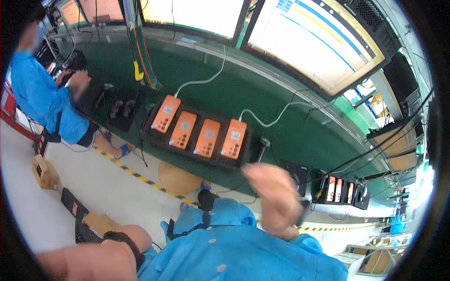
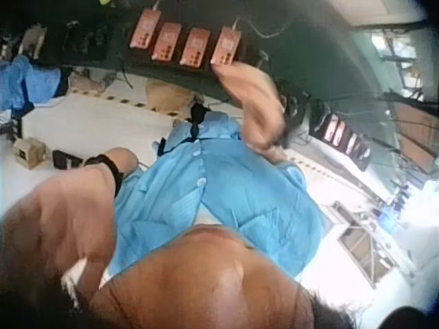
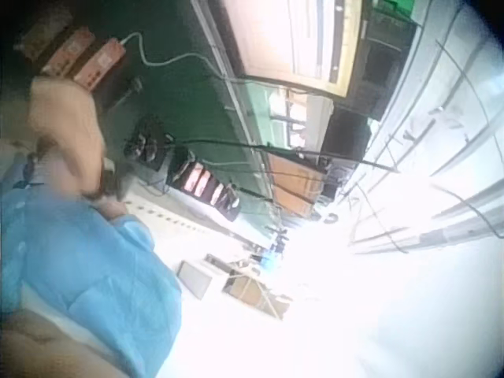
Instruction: Scanning barcodes and connecting/disconnecting charging cables into mobile devices on a testing bench in a factory.
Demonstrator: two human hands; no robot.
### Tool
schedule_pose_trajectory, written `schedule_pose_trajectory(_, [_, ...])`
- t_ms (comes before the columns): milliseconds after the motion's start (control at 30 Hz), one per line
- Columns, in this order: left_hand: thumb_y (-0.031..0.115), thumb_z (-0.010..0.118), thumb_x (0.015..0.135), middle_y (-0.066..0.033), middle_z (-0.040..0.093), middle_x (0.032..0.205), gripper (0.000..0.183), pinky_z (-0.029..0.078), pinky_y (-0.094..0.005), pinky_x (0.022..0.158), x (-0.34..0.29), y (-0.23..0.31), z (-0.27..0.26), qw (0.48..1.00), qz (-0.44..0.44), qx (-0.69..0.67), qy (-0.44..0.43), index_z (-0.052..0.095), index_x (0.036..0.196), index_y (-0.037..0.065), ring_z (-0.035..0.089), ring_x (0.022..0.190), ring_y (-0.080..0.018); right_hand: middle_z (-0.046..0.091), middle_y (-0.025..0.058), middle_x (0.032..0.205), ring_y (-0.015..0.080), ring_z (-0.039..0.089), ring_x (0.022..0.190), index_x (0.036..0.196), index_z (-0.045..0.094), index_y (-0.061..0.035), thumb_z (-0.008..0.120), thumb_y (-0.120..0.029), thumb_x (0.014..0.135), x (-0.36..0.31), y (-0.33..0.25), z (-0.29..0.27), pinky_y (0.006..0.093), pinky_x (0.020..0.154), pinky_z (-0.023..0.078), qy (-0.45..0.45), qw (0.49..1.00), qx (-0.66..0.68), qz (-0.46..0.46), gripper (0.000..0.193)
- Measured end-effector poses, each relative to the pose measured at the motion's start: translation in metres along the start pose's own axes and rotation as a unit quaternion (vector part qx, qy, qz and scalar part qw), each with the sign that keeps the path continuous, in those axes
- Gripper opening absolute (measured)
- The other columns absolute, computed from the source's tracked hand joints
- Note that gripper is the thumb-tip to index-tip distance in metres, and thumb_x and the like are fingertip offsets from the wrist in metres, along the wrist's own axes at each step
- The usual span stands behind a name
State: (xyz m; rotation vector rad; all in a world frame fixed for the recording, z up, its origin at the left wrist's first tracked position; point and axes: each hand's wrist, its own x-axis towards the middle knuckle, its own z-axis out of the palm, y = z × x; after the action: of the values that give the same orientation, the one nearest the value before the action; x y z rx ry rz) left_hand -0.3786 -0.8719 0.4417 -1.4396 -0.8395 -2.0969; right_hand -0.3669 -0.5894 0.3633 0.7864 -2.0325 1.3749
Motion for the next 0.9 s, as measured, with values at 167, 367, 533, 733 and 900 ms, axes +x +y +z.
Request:
schedule_pose_trajectory(167, [0.024,0.044,0.103,-0.0144,0.066,0.108,0.031,0.047,-0.0379,0.091,-0.071,-0.110,-0.054,0.882,-0.228,0.401,0.091,0.060,0.113,0.000,0.062,0.099,-0.0255,0.065,0.0230,0.102,0.0428,0.066,0.090,0.111,0.061,0.0000,0.061,-0.012,0.093,-0.081,0.185,0.030,0.0413,0.074,0.054,-0.033,0.913,-0.127,0.386,0.022])
schedule_pose_trajectory(367, [0.019,0.064,0.093,-0.0184,0.062,0.115,0.029,0.048,-0.0403,0.092,-0.266,-0.177,-0.136,0.634,-0.635,0.425,-0.122,0.061,0.115,0.001,0.061,0.105,-0.0296,0.061,0.0211,0.111,0.0427,0.057,0.106,0.111,0.060,-0.0023,0.067,-0.022,0.088,-0.165,0.274,0.037,0.0495,0.087,0.047,0.027,0.866,-0.203,0.457,0.031])
schedule_pose_trajectory(533, [0.014,0.065,0.087,-0.0225,0.056,0.111,0.028,0.042,-0.0480,0.097,-0.330,-0.198,-0.186,0.656,-0.544,0.511,-0.111,0.057,0.110,0.000,0.052,0.110,-0.0398,0.033,0.0369,0.144,0.0500,0.041,0.129,0.143,0.036,0.0065,0.058,-0.034,0.094,-0.187,0.293,0.041,0.0527,0.106,0.038,0.061,0.771,-0.442,0.454,0.067])
schedule_pose_trajectory(733, [0.014,0.063,0.085,-0.0207,0.052,0.116,0.027,0.040,-0.0506,0.097,-0.297,-0.230,-0.236,0.584,-0.443,0.665,-0.145,0.056,0.108,0.001,0.049,0.112,-0.0398,0.044,0.0278,0.143,0.0455,0.049,0.125,0.150,0.028,0.0012,0.050,-0.022,0.099,-0.206,0.284,0.062,0.0483,0.099,0.046,0.171,0.743,-0.306,0.570,0.059])
schedule_pose_trajectory(900, [0.016,0.063,0.086,-0.0292,0.046,0.132,0.047,0.035,-0.0531,0.106,-0.290,-0.249,-0.276,0.543,-0.419,0.710,-0.160,0.048,0.127,-0.003,0.043,0.126,-0.0458,0.051,0.0283,0.137,0.0472,0.057,0.113,0.146,0.034,0.0009,0.045,-0.020,0.101,-0.217,0.287,0.071,0.0497,0.093,0.049,0.188,0.720,-0.364,0.560,0.051])
